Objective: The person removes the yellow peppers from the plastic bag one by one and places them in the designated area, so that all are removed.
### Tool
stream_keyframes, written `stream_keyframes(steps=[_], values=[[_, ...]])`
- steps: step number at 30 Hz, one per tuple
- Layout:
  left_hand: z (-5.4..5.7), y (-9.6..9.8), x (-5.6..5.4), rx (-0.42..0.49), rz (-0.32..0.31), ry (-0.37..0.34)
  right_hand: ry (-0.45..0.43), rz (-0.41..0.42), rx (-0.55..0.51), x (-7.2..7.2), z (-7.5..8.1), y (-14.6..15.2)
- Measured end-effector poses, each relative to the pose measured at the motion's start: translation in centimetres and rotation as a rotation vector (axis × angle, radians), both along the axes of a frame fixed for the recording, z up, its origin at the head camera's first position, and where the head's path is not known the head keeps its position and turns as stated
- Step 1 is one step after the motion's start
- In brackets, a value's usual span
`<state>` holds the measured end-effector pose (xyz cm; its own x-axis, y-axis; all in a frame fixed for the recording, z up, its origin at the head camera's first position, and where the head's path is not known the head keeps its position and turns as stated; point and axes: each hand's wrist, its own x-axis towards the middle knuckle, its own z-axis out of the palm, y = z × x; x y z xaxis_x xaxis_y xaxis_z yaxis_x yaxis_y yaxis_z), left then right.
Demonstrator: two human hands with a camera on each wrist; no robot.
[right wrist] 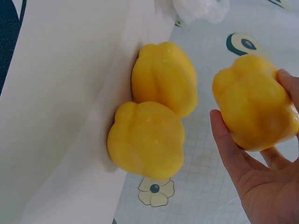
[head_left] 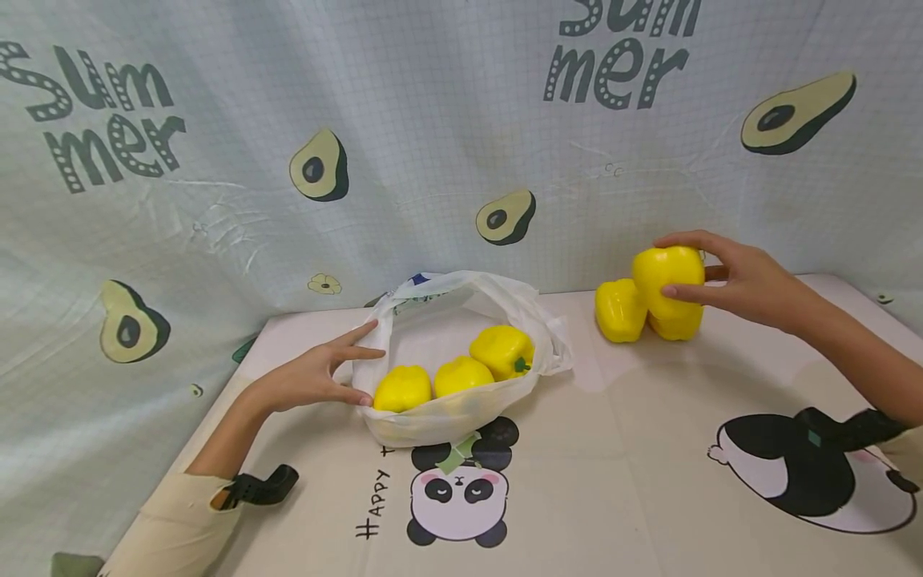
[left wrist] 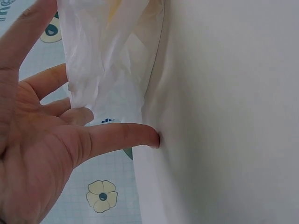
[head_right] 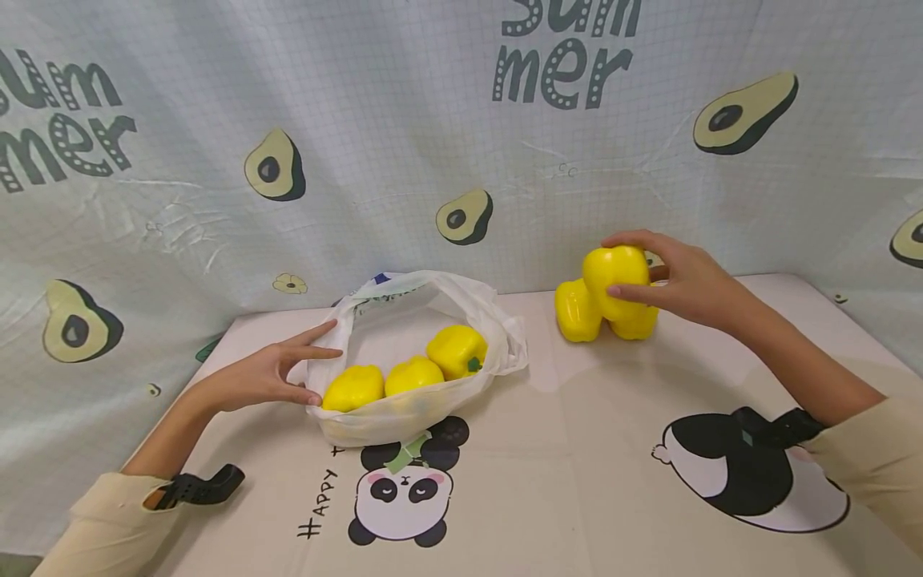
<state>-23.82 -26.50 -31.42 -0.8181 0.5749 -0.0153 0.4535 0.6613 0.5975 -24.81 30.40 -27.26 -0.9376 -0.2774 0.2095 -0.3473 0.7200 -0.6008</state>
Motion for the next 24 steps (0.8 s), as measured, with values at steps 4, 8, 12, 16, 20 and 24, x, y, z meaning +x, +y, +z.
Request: stream_keyframes(steps=[4, 8, 12, 16, 20, 24], values=[[-0.1, -0.1, 0.0, 0.005, -0.002, -0.005, -0.009, -0.02, 0.011, 0.0, -0.1, 0.3], [-0.2, -0.2, -0.1, -0.002, -0.001, -0.005, -0.021, -0.037, 0.019, 0.0, -0.3, 0.8], [-0.4, -0.2, -0.2, 0.001, 0.007, -0.017, -0.027, -0.052, 0.026, 0.1, -0.5, 1.1], [-0.6, -0.4, -0.4, 0.014, 0.006, -0.034, -0.025, -0.052, 0.026, 0.2, -0.5, 1.3], [-0.7, -0.8, -0.6, 0.047, -0.007, -0.062, -0.037, -0.057, 0.029, 0.2, -0.5, 1.3], [-0.8, -1.1, -0.7, 0.087, -0.027, -0.08, -0.037, -0.064, 0.03, 0.2, -0.5, 1.5]])
